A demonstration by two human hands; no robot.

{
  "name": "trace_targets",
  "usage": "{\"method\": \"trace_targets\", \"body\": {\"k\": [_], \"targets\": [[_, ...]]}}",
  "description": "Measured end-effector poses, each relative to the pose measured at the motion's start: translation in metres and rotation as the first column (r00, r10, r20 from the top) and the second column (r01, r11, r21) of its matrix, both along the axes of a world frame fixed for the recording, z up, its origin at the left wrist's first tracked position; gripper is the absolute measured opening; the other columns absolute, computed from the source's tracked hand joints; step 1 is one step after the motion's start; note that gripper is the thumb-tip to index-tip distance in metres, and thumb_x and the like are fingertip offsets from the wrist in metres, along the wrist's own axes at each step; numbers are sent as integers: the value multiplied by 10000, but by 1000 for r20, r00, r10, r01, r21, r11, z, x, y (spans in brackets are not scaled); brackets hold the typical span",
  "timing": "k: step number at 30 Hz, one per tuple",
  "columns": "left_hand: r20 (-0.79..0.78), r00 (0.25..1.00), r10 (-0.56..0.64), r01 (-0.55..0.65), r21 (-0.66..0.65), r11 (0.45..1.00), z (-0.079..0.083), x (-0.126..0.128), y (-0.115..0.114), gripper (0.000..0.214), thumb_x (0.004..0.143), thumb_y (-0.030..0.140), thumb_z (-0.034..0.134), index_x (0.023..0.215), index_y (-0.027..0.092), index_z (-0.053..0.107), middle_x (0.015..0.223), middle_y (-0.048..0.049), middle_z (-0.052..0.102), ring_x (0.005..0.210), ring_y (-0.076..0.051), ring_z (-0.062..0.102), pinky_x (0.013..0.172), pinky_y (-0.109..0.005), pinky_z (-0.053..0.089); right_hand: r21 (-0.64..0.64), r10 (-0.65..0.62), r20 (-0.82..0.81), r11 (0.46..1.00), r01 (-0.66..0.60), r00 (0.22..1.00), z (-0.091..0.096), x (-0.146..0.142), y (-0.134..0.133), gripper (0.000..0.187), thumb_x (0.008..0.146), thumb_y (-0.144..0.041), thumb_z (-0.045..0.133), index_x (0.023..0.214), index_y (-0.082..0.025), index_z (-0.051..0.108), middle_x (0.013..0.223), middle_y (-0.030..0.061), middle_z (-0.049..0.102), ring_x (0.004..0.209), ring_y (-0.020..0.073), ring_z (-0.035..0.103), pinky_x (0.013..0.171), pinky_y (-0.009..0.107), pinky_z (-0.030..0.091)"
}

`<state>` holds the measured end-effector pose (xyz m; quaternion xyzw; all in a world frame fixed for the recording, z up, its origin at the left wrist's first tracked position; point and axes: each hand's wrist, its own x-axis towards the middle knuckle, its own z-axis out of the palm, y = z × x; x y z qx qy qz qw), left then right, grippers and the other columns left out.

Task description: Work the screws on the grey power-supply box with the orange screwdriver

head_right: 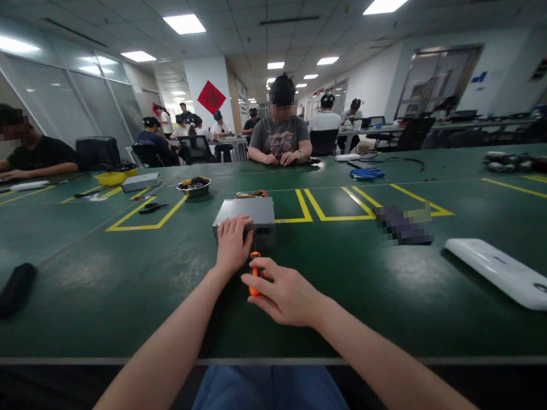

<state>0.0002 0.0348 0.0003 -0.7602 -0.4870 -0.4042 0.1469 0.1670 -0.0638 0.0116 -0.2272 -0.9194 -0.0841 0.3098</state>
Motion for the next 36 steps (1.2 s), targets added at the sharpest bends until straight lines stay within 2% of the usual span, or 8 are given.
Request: {"method": "trace_targets", "body": {"k": [5, 9, 12, 17, 22, 26, 32, 36], "targets": [[6, 1000, -7, 7, -6, 1000, 1, 0, -1, 253, 855, 210, 442, 1102, 223, 492, 1238, -37, 554, 1200, -188, 440, 1069, -397, 257, -2, -2, -139, 1000, 2, 990, -3, 0, 3, 274, 864, -340, 531, 1067, -171, 454, 1136, 157, 551, 948, 217, 613, 735, 320, 534], [2, 1000, -5, 5, -8, 1000, 1, 0, -1, 255, 855, 210, 444, 1104, 227, 492, 1243, -35, 550, 1205, -185, 436, 1071, -394, 259, -87, 2, -62, 996, -8, 998, 0, 0, 0, 383, 859, -349, 532, 1177, -163, 426, 1192, 155, 529, 1038, 225, 578, 811, 340, 521], [0, 1000, -5, 5, -7, 1000, 2, 0, -1, 248, 859, 214, 443, 1102, 225, 492, 1241, -34, 551, 1204, -185, 437, 1071, -393, 258, -49, -4, 10, 999, 4, 1000, -1, 0, 1, 354, 879, -337, 503, 1194, -181, 458, 1212, 146, 508, 968, 202, 604, 782, 319, 522], [1, 1000, -3, 3, -3, 1000, 1, 0, -1, 243, 862, 214, 440, 1100, 226, 490, 1240, -32, 551, 1196, -186, 442, 1066, -393, 263, -32, -32, -125, 999, 28, 992, -6, -1, 5, 309, 843, -412, 557, 1031, -183, 468, 1109, 135, 573, 901, 207, 625, 707, 315, 540], [7, 1000, 2, -2, -15, 1000, 1, 1, 0, 246, 853, 206, 449, 1093, 229, 495, 1238, -35, 555, 1190, -191, 450, 1069, -403, 262, -112, -7, -67, 994, 0, 998, -3, -1, 1, 393, 851, -380, 536, 1155, -164, 411, 1183, 166, 516, 1032, 236, 578, 785, 356, 533], [8, 1000, 4, -4, -16, 1000, 1, 1, 0, 247, 856, 207, 444, 1097, 225, 495, 1240, -37, 553, 1197, -197, 447, 1069, -411, 258, -19, -9, 12, 1000, 9, 1000, -2, 0, 0, 345, 891, -310, 472, 1205, -169, 452, 1215, 160, 503, 964, 204, 601, 752, 313, 537], [15, 1000, -5, 5, -6, 1000, 1, 1, -2, 240, 858, 195, 438, 1088, 234, 495, 1231, -30, 559, 1196, -190, 447, 1064, -401, 266, 183, 43, -100, 983, -24, 994, -2, 15, -1, 320, 834, -247, 502, 1146, -175, 496, 1096, 135, 575, 895, 198, 617, 663, 292, 540], [19, 1000, -3, 3, -4, 1000, 1, 1, -2, 237, 854, 191, 445, 1083, 229, 496, 1229, -29, 558, 1187, -190, 454, 1063, -397, 266, 220, 20, -131, 975, 9, 991, 0, 22, -1, 307, 799, -204, 514, 1104, -167, 519, 1057, 136, 587, 871, 203, 621, 647, 298, 541]]}}
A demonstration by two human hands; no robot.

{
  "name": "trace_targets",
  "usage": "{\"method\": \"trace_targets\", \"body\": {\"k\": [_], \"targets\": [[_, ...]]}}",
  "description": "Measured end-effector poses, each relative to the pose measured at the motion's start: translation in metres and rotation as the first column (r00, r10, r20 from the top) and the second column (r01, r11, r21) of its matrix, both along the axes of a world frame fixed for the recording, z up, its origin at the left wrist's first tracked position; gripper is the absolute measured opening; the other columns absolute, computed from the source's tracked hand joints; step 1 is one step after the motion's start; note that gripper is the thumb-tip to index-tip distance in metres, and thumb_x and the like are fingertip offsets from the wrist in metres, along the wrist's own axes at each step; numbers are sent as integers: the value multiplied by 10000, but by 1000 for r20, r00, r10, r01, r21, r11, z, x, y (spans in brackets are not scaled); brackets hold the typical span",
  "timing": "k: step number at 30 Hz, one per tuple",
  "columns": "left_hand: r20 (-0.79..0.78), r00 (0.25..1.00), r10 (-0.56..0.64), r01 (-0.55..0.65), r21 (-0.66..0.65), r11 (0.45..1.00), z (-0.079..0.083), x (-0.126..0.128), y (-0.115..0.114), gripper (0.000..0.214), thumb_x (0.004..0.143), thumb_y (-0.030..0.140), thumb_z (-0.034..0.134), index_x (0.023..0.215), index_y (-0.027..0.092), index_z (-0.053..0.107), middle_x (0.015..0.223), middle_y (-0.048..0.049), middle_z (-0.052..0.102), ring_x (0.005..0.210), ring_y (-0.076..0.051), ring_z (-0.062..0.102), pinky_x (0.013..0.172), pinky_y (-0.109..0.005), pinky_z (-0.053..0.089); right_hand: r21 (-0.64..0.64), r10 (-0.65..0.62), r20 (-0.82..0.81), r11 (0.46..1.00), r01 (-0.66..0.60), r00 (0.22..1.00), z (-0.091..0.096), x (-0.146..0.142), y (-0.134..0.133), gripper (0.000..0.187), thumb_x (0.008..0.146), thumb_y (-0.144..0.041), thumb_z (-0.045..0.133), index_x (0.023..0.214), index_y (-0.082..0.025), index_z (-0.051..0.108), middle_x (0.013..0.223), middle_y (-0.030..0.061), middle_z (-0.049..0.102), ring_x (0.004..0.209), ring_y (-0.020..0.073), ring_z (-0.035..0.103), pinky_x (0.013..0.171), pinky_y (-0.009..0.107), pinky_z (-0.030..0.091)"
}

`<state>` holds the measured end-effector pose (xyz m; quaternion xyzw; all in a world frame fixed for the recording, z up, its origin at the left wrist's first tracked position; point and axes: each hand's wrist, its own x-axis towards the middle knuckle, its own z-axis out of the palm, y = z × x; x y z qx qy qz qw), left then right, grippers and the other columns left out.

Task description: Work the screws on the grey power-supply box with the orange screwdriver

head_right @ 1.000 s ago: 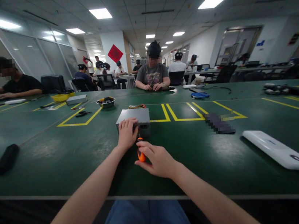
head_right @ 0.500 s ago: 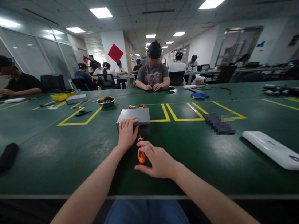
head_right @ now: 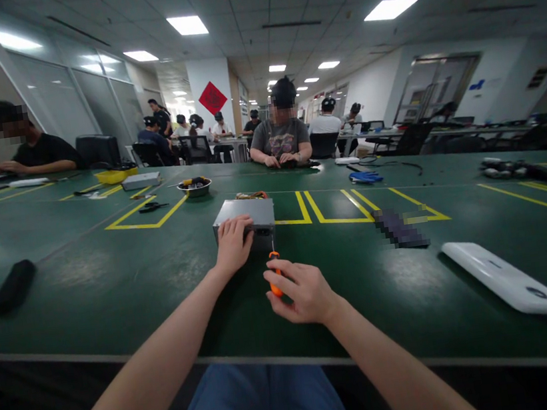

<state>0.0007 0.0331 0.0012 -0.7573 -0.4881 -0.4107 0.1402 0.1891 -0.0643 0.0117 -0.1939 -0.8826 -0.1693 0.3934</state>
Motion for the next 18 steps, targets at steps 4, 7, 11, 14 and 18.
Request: {"method": "trace_targets", "body": {"k": [4, 7, 11, 14, 18], "targets": [[-5, 1000, 0, 0, -1, 1000, 0, 0, 0, 238, 855, 189, 447, 1085, 230, 492, 1234, -29, 554, 1192, -183, 448, 1065, -389, 265, -5, -10, -2, 1000, 10, 1000, 1, 0, 1, 300, 788, -196, 523, 1085, -155, 530, 1059, 143, 585, 858, 201, 618, 652, 299, 541], [-5, 1000, 3, -3, 3, 1000, 0, 0, 0, 237, 853, 188, 451, 1083, 230, 493, 1232, -28, 554, 1193, -184, 448, 1065, -387, 263, -14, -16, 3, 1000, 16, 1000, 1, 0, 2, 297, 783, -189, 531, 1078, -150, 533, 1060, 147, 582, 863, 202, 615, 663, 298, 541], [-6, 1000, 2, -2, 11, 1000, -1, 0, 1, 235, 850, 188, 458, 1079, 229, 493, 1228, -25, 557, 1184, -183, 453, 1065, -384, 260, -33, -29, 6, 999, 29, 1000, 1, 1, 3, 291, 803, -193, 507, 1091, -161, 523, 1071, 137, 575, 884, 196, 609, 684, 301, 540], [-11, 1000, 10, -9, 14, 1000, -1, 0, 1, 235, 846, 192, 468, 1076, 230, 493, 1226, -20, 558, 1180, -185, 456, 1062, -382, 265, -23, -27, 5, 999, 27, 1000, 1, 1, 5, 277, 812, -197, 496, 1085, -158, 526, 1066, 136, 576, 887, 194, 609, 684, 299, 540], [-19, 1000, 14, -14, 14, 1000, -1, 0, 1, 239, 846, 195, 464, 1080, 231, 493, 1227, -27, 559, 1180, -189, 458, 1062, -389, 267, -14, -20, -10, 1000, 20, 1000, 0, 1, 5, 281, 806, -185, 507, 1085, -151, 526, 1069, 143, 573, 891, 197, 606, 690, 301, 540]]}}
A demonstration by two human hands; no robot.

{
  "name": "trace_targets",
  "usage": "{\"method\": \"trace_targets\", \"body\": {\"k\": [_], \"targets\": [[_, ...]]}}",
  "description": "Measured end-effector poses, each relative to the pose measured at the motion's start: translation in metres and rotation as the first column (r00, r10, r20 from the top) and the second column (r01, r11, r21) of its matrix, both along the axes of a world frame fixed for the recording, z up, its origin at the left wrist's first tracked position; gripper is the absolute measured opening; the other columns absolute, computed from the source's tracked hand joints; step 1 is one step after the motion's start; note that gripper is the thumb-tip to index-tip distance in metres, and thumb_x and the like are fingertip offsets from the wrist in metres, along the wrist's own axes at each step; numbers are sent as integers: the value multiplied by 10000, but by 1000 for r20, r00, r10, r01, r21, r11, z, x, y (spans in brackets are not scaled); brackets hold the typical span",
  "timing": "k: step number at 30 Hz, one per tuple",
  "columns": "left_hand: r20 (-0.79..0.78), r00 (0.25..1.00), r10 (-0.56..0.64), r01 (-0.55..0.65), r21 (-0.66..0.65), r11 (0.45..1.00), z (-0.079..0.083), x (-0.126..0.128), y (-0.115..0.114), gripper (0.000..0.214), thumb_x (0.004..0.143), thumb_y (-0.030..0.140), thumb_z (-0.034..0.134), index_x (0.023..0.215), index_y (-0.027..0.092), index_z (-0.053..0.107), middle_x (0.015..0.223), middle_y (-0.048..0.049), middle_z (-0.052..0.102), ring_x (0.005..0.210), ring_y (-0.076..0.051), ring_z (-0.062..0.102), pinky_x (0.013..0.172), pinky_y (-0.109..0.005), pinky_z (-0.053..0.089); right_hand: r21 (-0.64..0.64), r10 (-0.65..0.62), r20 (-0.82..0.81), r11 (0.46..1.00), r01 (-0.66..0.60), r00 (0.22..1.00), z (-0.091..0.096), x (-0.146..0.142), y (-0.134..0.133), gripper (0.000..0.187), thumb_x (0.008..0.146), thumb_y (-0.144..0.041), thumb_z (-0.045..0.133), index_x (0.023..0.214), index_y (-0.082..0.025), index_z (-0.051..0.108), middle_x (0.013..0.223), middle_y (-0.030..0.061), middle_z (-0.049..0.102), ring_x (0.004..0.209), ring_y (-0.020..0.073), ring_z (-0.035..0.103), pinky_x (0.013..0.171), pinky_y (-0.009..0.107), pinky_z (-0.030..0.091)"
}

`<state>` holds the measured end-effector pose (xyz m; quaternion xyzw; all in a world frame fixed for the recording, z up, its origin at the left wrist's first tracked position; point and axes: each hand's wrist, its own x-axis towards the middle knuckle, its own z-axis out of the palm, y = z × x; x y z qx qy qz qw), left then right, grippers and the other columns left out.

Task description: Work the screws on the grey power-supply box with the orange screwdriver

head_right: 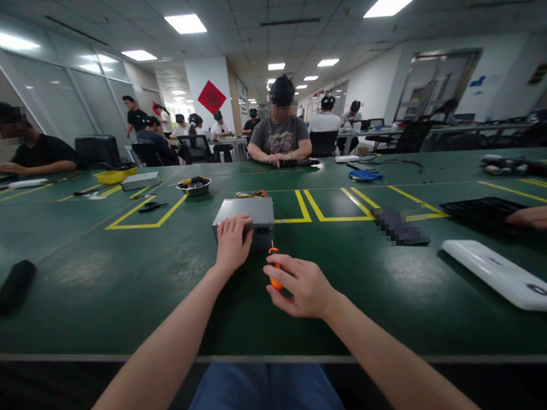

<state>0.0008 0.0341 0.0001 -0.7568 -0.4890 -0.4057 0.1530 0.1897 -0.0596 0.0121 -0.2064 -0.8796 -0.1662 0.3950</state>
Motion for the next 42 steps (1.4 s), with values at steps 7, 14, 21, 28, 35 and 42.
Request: {"method": "trace_targets", "body": {"k": [7, 14, 21, 28, 35, 42], "targets": [[2, 1000, 0, 0, 3, 1000, -1, 0, 1, 241, 847, 194, 460, 1083, 228, 496, 1228, -35, 557, 1180, -193, 459, 1056, -393, 274, -8, 2, 12, 1000, -2, 1000, 1, 0, -1, 282, 805, -182, 515, 1085, -150, 521, 1071, 146, 568, 886, 200, 603, 689, 303, 539], [3, 1000, -3, 3, 11, 1000, -1, -1, 1, 239, 844, 191, 464, 1078, 228, 496, 1223, -32, 560, 1181, -185, 456, 1060, -384, 269, -34, -12, 12, 999, 13, 1000, 0, 0, -1, 284, 815, -198, 505, 1098, -165, 514, 1085, 135, 556, 901, 200, 598, 710, 312, 535], [10, 1000, -9, 9, 7, 1000, 0, -1, 1, 230, 850, 195, 460, 1075, 228, 497, 1222, -29, 561, 1182, -192, 456, 1061, -392, 266, -146, 0, 86, 989, 13, 996, 2, -2, -5, 335, 871, -243, 451, 1191, -144, 455, 1170, 160, 524, 1025, 227, 572, 787, 337, 524], [10, 1000, -17, 17, 6, 1000, 0, -1, 1, 230, 844, 190, 476, 1069, 228, 492, 1219, -28, 562, 1177, -186, 459, 1060, -386, 271, -160, -14, -46, 987, 6, 999, 4, 3, 2, 243, 853, -327, 541, 1034, -195, 448, 1083, 124, 580, 964, 220, 602, 749, 337, 528], [12, 1000, -29, 29, 3, 1000, 0, -1, 3, 226, 848, 188, 463, 1067, 235, 487, 1219, -27, 562, 1181, -186, 459, 1062, -395, 269, -245, -20, 16, 969, 24, 1000, 0, 14, -4, 319, 894, -298, 446, 1191, -187, 476, 1207, 156, 465, 886, 195, 612, 742, 341, 524], [19, 999, -37, 37, -2, 999, 0, -2, 3, 219, 853, 192, 456, 1066, 236, 487, 1220, -22, 564, 1179, -179, 461, 1068, -393, 261, -182, -34, -141, 983, 8, 989, -2, 11, -2, 289, 858, -292, 536, 1121, -192, 470, 1136, 126, 572, 1049, 225, 578, 816, 347, 522]]}}
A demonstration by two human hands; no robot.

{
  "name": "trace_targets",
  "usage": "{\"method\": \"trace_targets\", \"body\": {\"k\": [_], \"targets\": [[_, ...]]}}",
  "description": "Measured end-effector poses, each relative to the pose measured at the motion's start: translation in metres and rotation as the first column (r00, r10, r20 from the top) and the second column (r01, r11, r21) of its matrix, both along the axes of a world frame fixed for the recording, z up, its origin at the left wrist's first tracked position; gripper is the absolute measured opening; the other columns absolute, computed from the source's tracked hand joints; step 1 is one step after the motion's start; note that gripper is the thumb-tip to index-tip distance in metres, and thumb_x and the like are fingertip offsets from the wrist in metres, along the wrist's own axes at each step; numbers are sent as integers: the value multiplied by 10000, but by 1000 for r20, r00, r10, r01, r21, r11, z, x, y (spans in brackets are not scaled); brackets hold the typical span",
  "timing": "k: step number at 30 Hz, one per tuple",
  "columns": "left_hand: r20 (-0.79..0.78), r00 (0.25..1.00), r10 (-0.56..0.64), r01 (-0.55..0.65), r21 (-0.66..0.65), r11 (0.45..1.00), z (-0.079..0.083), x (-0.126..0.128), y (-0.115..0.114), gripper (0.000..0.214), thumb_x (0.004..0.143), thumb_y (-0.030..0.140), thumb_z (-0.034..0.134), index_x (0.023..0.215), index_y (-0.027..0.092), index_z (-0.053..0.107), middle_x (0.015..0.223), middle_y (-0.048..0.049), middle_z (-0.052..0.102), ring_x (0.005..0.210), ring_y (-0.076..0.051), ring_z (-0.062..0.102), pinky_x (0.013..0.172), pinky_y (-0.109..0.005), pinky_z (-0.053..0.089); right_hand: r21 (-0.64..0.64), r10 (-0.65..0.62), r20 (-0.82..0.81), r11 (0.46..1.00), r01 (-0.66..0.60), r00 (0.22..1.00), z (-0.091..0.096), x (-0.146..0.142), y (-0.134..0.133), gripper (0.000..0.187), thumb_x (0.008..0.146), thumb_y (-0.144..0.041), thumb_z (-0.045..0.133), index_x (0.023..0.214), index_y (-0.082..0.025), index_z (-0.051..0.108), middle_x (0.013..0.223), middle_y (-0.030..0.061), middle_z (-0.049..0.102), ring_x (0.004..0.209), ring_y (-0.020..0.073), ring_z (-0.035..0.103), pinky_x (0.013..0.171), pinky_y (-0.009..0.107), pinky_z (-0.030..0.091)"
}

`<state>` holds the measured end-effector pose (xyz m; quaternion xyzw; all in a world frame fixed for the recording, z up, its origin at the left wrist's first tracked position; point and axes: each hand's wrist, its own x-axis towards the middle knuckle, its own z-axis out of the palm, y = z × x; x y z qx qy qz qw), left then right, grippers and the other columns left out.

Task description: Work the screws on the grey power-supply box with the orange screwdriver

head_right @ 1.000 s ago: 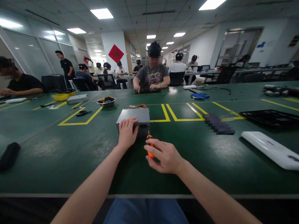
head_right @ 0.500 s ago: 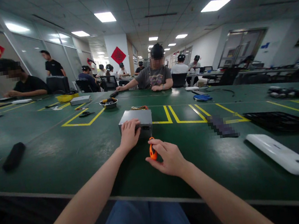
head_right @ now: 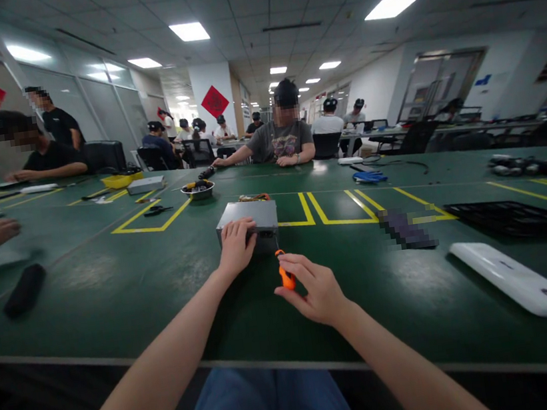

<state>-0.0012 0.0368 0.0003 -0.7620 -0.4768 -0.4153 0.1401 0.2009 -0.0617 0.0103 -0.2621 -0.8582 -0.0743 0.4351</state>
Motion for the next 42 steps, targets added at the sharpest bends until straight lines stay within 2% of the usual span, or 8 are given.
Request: {"method": "trace_targets", "body": {"k": [4, 10, 15, 24, 29, 32, 37, 42], "targets": [[1, 1000, 2, -2, 0, 1000, 1, 0, -1, 229, 848, 187, 460, 1071, 233, 488, 1218, -24, 565, 1180, -179, 461, 1068, -393, 263, -19, 1, -57, 1000, -3, 998, -2, -6, 2, 321, 819, -388, 602, 1045, -209, 462, 1101, 120, 584, 1018, 228, 596, 786, 351, 533], [-11, 1000, 15, -15, -11, 1000, 1, 1, -1, 230, 850, 190, 450, 1073, 231, 489, 1224, -34, 562, 1186, -188, 459, 1066, -403, 267, -74, 7, 136, 997, 3, 991, -2, 0, -2, 362, 892, -325, 449, 1231, -199, 450, 1211, 144, 481, 924, 201, 618, 762, 340, 525], [-8, 1000, 16, -16, -1, 1000, 0, 1, 0, 233, 845, 188, 467, 1072, 230, 490, 1221, -20, 563, 1178, -179, 458, 1071, -386, 257, -41, 24, 159, 999, -17, 987, 0, 0, -1, 354, 886, -296, 445, 1218, -177, 465, 1250, 151, 483, 1113, 255, 532, 871, 398, 489], [-8, 1000, 16, -16, 0, 1000, 0, 1, -1, 237, 844, 187, 458, 1075, 230, 491, 1221, -29, 563, 1180, -187, 459, 1063, -398, 265, -99, 72, -46, 992, -77, 996, -8, -10, 3, 356, 820, -359, 605, 1079, -207, 413, 1160, 142, 550, 1070, 242, 580, 818, 381, 532], [-5, 1000, 9, -9, -1, 1000, 1, 1, -2, 237, 845, 186, 451, 1076, 226, 490, 1217, -38, 565, 1175, -190, 464, 1062, -400, 267, -123, 105, 43, 987, -99, 994, -4, -5, 0, 369, 890, -319, 452, 1226, -182, 383, 1230, 164, 475, 1167, 266, 497, 881, 434, 495], [-4, 1000, 13, -13, -3, 1000, 1, 1, -1, 237, 844, 187, 453, 1074, 231, 491, 1217, -34, 565, 1178, -186, 462, 1064, -398, 269, -78, 53, 89, 996, -46, 995, -3, -5, -1, 304, 899, -276, 433, 1194, -206, 452, 1224, 144, 484, 1068, 243, 568, 830, 389, 520], [-10, 1000, 15, -15, -5, 1000, 0, 1, -1, 237, 848, 187, 447, 1077, 230, 490, 1220, -35, 562, 1178, -193, 461, 1062, -404, 267, -77, 98, -67, 992, -103, 993, -8, -7, 2, 317, 854, -308, 558, 1118, -213, 411, 1159, 131, 541, 895, 196, 647, 780, 353, 539], [-6, 1000, 16, -16, -3, 1000, 0, 2, -1, 232, 851, 189, 443, 1075, 230, 491, 1218, -34, 563, 1177, -188, 461, 1068, -399, 260, -89, 107, 46, 991, -103, 993, -7, -6, 0, 375, 892, -306, 450, 1230, -172, 361, 1206, 167, 497, 1137, 258, 521, 878, 424, 493]]}}
